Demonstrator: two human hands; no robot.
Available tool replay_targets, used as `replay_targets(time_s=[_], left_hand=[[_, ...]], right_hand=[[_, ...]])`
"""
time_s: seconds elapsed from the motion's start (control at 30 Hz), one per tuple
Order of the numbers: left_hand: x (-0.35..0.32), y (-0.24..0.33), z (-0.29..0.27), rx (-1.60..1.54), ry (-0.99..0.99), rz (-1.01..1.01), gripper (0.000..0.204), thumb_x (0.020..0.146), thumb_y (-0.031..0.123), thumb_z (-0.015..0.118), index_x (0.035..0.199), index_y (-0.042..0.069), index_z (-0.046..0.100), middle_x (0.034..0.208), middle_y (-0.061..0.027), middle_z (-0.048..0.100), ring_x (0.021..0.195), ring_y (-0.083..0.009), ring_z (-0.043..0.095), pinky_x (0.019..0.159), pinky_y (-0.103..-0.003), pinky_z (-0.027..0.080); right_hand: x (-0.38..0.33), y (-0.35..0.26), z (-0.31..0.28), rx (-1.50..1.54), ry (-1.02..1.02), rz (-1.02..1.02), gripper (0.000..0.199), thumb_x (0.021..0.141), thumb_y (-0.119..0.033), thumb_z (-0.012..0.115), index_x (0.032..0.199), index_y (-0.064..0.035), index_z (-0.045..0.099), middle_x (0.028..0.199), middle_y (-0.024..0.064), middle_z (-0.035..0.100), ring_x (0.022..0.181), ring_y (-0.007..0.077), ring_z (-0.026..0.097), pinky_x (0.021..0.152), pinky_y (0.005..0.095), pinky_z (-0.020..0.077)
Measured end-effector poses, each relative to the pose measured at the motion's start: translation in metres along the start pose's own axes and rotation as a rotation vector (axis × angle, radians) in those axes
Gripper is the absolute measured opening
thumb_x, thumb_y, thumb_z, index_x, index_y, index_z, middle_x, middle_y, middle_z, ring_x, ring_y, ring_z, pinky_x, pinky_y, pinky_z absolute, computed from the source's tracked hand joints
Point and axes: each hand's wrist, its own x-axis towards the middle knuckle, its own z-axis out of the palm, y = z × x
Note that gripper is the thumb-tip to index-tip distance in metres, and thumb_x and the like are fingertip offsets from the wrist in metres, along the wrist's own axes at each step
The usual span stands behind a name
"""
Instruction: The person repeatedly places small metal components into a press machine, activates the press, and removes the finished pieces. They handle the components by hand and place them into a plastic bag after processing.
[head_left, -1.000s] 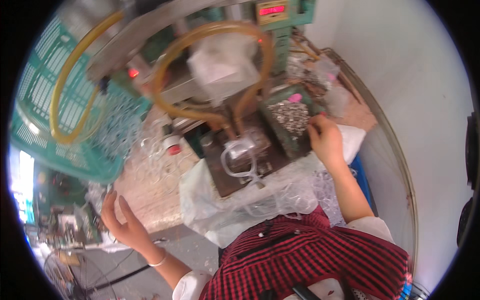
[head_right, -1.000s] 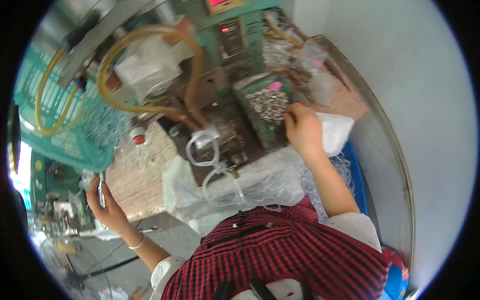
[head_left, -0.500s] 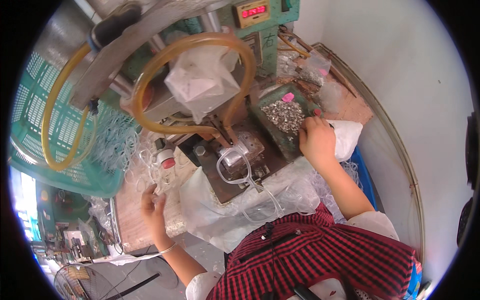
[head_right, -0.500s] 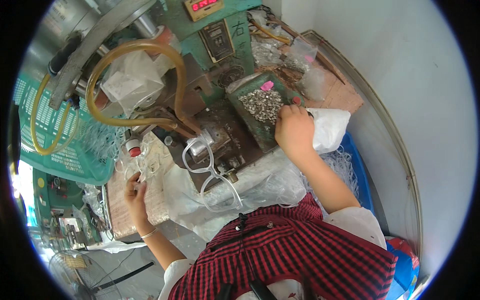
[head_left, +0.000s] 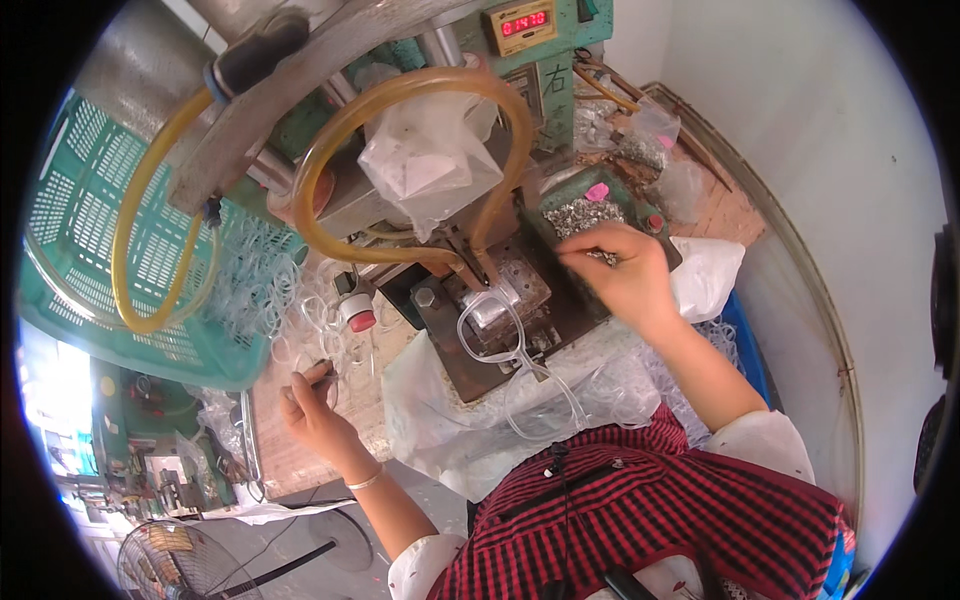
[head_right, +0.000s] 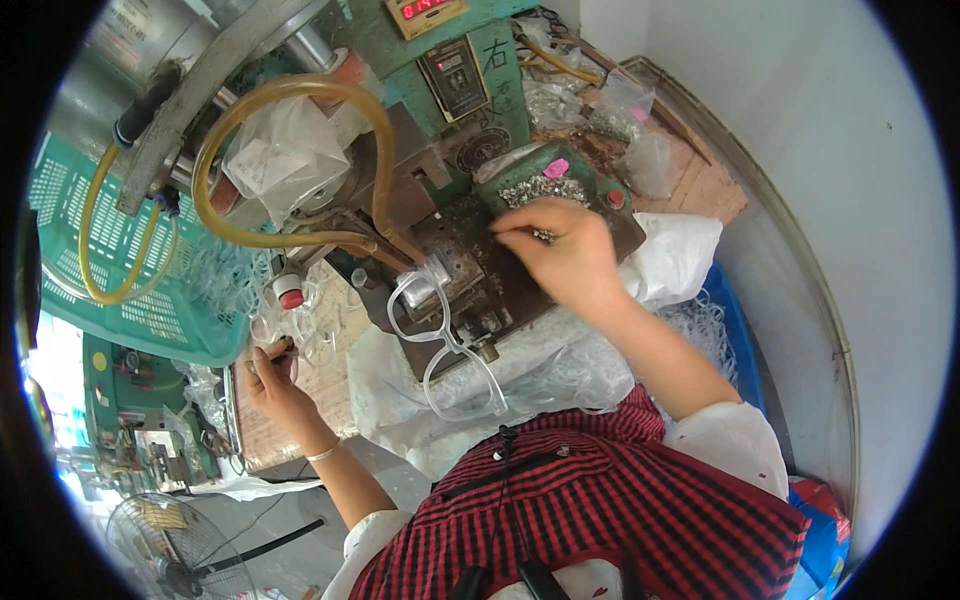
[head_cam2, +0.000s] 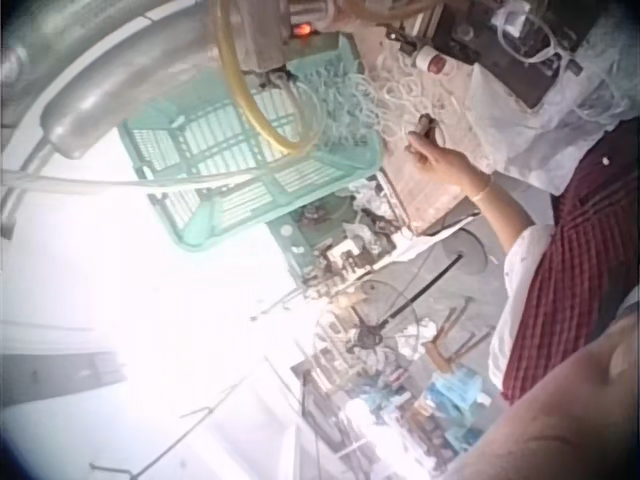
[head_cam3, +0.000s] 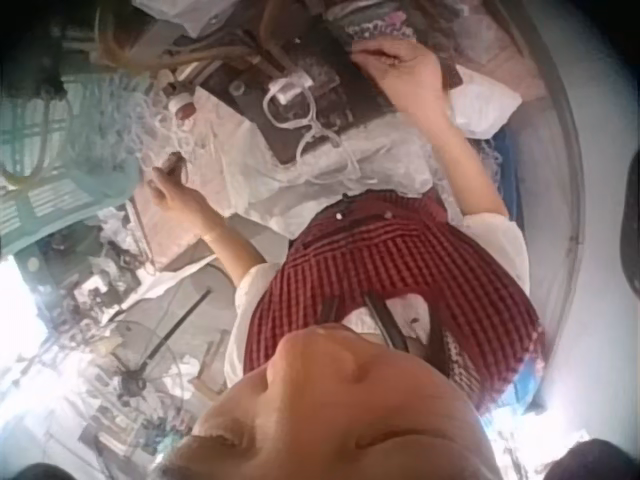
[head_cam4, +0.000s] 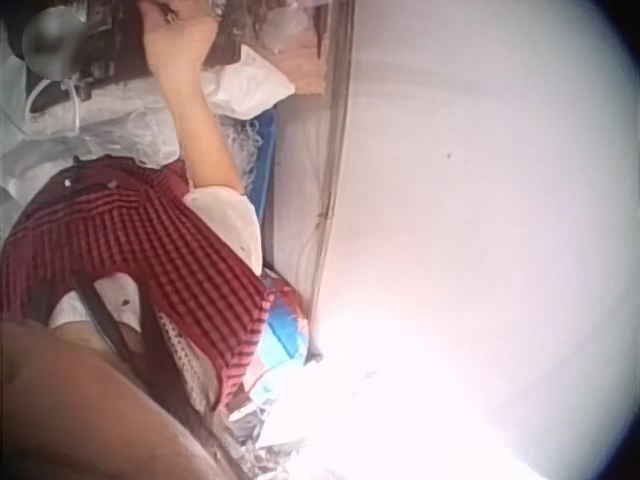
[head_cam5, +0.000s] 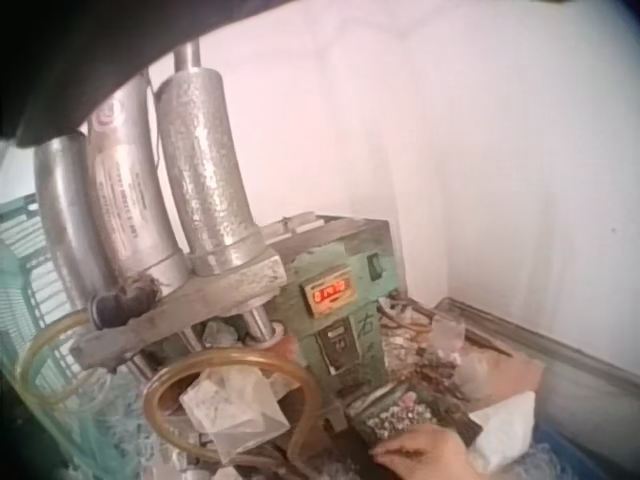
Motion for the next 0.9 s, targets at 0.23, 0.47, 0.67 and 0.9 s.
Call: replay_targets(time_s=[0.23, 0.47, 0.67, 0.9], left_hand=[[-0.014, 0.119, 0.078, -0.448, -0.374, 0.409, 0.025, 0.101, 0.015, 0.049, 0.082, 0.0, 0.049, 0.069, -0.0146, 0.063, 0.069, -0.0255, 0.069, 0.066, -0.036, 0.058], [-0.019, 0.138, 0.106, -0.045, -0.355, 0.591, 0.018, 0.098, 0.005, 0.056, 0.082, -0.003, 0.051, 0.075, -0.0202, 0.07, 0.065, -0.0232, 0.069, 0.064, -0.031, 0.056], [-0.066, 0.124, 0.107, 0.253, -0.926, 1.316, 0.03, 0.069, 0.028, 0.086, 0.073, 0.015, 0.059, 0.095, -0.0038, 0.072, 0.065, -0.0177, 0.058, 0.06, -0.031, 0.054], [-0.082, 0.113, 0.125, 0.285, -0.909, 1.284, 0.039, 0.077, 0.022, 0.081, 0.067, 0.013, 0.045, 0.087, -0.0039, 0.073, 0.062, -0.0178, 0.058, 0.058, -0.031, 0.054]], right_hand=[[0.002, -0.045, 0.058, 0.57, -0.04, 0.146, 0.042, 0.079, 0.005, 0.074, 0.119, -0.0021, 0.064, 0.094, 0.0046, 0.07, 0.092, 0.0125, 0.064, 0.087, 0.0263, 0.0505], [-0.006, -0.072, 0.052, 0.761, -0.074, 0.36, 0.052, 0.081, 0.009, 0.067, 0.131, 0.0023, 0.053, 0.101, 0.008, 0.069, 0.098, 0.0141, 0.063, 0.092, 0.026, 0.0483], [-0.01, -0.065, 0.013, 0.425, -0.348, 0.082, 0.057, 0.084, 0.002, 0.058, 0.14, -0.004, 0.051, 0.125, 0.0165, 0.066, 0.109, 0.022, 0.067, 0.093, 0.0315, 0.0505], [-0.011, -0.003, -0.008, 0.143, -0.052, 0.185, 0.031, 0.085, -0.002, 0.063, 0.116, -0.0025, 0.068, 0.107, 0.0132, 0.071, 0.106, 0.0246, 0.066, 0.095, 0.0355, 0.0498]])
